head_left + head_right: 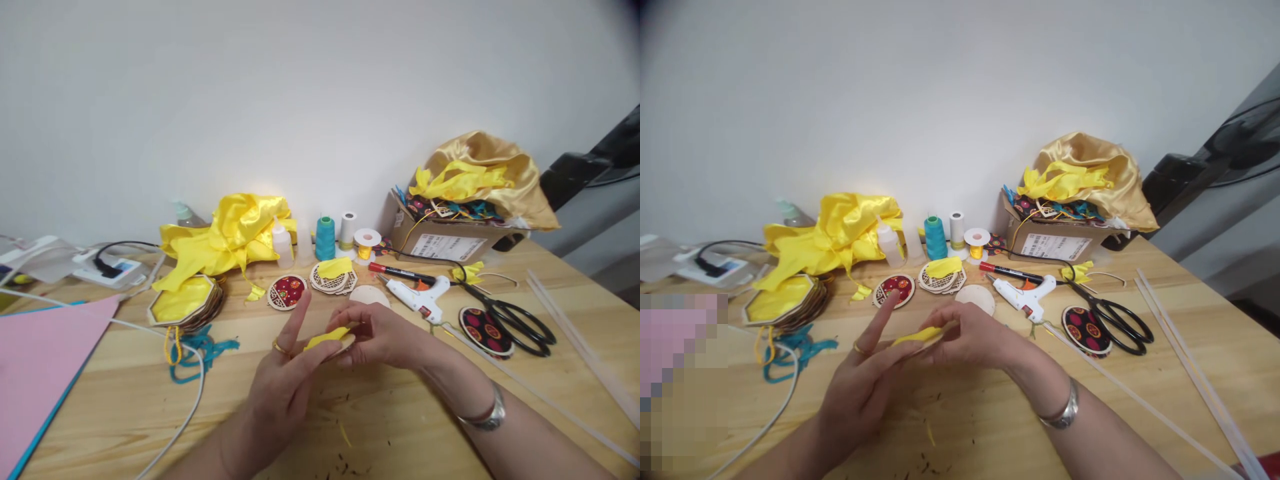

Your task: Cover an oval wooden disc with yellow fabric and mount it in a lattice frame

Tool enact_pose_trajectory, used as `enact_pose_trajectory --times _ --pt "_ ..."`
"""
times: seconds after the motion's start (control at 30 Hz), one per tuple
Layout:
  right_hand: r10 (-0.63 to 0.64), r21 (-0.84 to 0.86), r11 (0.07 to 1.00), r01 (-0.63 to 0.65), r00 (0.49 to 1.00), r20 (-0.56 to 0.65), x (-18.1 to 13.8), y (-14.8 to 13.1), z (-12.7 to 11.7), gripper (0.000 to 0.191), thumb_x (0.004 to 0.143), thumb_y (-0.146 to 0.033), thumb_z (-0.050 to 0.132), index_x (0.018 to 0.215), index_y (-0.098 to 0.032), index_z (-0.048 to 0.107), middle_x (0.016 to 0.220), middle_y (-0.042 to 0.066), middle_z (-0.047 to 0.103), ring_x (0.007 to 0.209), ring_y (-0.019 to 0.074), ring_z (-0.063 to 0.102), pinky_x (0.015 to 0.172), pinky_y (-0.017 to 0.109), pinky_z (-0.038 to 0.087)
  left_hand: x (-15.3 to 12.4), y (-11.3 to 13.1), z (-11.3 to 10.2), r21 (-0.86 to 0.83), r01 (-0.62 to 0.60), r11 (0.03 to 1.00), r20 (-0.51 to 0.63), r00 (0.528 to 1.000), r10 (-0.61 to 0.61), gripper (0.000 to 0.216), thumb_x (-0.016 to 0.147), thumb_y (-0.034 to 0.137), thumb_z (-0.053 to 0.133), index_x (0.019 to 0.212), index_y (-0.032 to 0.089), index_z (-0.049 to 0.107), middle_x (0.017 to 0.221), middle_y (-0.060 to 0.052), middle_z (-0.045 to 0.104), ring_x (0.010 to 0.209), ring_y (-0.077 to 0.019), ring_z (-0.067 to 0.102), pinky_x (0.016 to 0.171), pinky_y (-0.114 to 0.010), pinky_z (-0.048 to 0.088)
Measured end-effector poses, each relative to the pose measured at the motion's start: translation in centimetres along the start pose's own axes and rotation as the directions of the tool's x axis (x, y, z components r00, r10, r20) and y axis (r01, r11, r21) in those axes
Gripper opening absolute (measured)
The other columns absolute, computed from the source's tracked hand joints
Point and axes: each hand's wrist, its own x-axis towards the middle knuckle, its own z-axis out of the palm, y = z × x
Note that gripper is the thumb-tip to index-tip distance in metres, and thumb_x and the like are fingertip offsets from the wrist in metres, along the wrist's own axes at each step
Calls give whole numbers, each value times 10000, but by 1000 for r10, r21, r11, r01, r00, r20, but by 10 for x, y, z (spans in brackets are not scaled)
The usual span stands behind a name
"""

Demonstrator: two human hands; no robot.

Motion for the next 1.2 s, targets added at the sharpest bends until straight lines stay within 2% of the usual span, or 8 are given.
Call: enact_pose_trajectory --times 0.17,0.43,0.6,0.77,0.87,1.0,1.07,1.2 --pt "-77 -87 994 70 994 -82 0 -1 0 267 609 -257 779 813 -161 637 1019 36 565 894 171 583 814 318 483 -1 9 7 -76 79 994 -71 994 -85 361 823 100 498 1016 297 731 1528 -40 293 1125 -266 602 990 -384 432" --pt "-230 -212 952 223 973 -10 -4 -5 -3 268 623 -256 803 836 -173 663 1036 29 576 998 164 556 925 324 419 1 14 12 -114 155 981 -99 981 -167 291 778 133 576 936 301 754 1348 -72 555 1061 -257 634 941 -356 460" --pt "-293 -186 941 282 955 -36 -2 -4 -2 135 704 -247 737 747 -165 639 876 9 611 864 142 564 833 288 435 -2 1 8 -4 55 998 -77 996 -55 402 793 64 531 1066 303 704 1536 -15 251 1010 -214 668 893 -306 506" --pt "-219 -178 965 191 963 -157 2 0 0 115 715 -245 706 713 -138 662 719 16 632 697 137 553 678 267 424 -4 -10 8 107 93 990 -56 995 -87 586 836 89 515 1386 257 401 1464 -85 417 1305 -220 438 1000 -328 443" --pt "-205 -179 969 171 960 -192 2 -1 2 121 703 -235 704 665 -138 641 677 3 610 654 122 526 632 247 405 0 -9 10 -104 341 934 -3 939 -343 626 850 201 528 1432 219 299 1443 -104 448 1285 -227 464 968 -327 469" --pt "-223 -210 962 173 944 -244 2 -2 5 116 691 -212 698 634 -145 623 658 -6 591 635 111 509 612 236 399 8 -2 8 -395 635 664 170 761 -626 668 749 301 660 1358 165 423 1195 -108 667 993 -253 668 802 -320 541" --pt "-218 -204 964 169 944 -247 2 -2 6 101 686 -212 697 650 -144 632 667 -3 594 638 114 516 612 239 405 12 0 6 -471 696 542 251 695 -674 594 686 307 723 1235 151 555 1032 -86 734 874 -243 694 746 -304 540" --pt "-196 -171 973 155 946 -259 2 0 7 106 678 -223 703 676 -138 640 677 0 581 634 112 506 604 242 408 15 0 2 -545 711 445 340 672 -657 394 655 301 760 1016 157 692 954 -68 752 846 -227 688 738 -281 516"
